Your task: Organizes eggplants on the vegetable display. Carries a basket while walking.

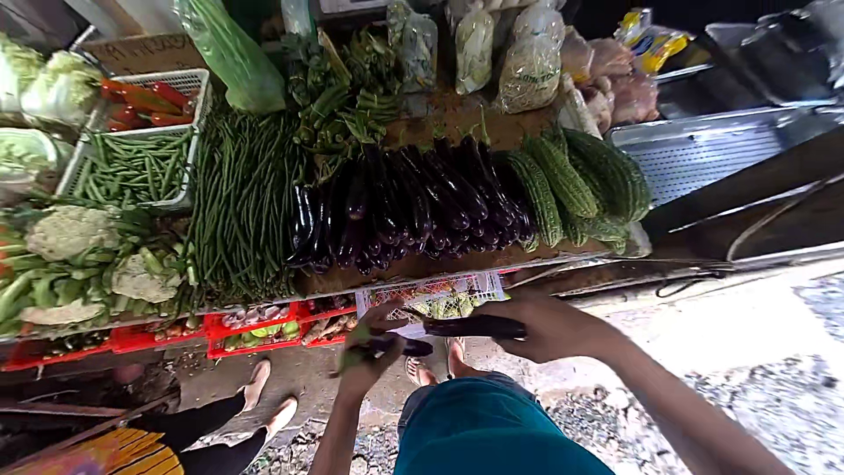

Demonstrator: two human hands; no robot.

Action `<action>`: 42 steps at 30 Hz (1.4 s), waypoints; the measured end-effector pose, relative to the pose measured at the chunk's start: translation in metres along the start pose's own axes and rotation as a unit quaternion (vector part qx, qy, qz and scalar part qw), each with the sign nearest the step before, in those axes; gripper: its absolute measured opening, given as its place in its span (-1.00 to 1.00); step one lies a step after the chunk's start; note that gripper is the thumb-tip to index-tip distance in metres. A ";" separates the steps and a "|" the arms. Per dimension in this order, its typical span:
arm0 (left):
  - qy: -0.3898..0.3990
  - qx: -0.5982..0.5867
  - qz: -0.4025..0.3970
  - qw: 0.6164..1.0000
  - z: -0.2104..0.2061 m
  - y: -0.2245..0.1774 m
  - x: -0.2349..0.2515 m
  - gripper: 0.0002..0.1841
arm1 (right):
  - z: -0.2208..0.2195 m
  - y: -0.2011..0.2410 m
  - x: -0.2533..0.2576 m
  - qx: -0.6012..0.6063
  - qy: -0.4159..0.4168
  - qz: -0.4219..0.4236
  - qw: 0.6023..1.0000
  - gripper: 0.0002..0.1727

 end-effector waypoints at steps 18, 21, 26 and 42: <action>-0.107 0.321 0.193 0.921 0.021 -0.119 0.239 -0.62 | 0.132 0.025 0.040 0.070 -0.304 -0.154 0.937 -0.44; -0.088 0.375 0.194 0.902 0.019 -0.095 0.244 -0.65 | 0.139 0.021 0.061 0.015 -0.353 -0.127 0.927 -0.46; -0.045 0.478 0.175 0.860 0.016 -0.097 0.243 -0.65 | 0.134 0.003 0.107 -0.056 -0.361 -0.120 0.923 -0.45; -0.042 0.263 0.246 0.932 -0.114 -0.148 0.252 -0.37 | 0.160 0.003 0.133 -0.092 -0.357 -0.099 0.924 -0.47</action>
Point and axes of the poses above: each hand's wrist, its own x-axis towards the middle knuckle, its own z-axis out of the back of the hand, y = z × x, the point moved 5 cm from there along x, towards the middle knuckle, and after that the axes turned 13 degrees about -y, right-handed, at the moved point
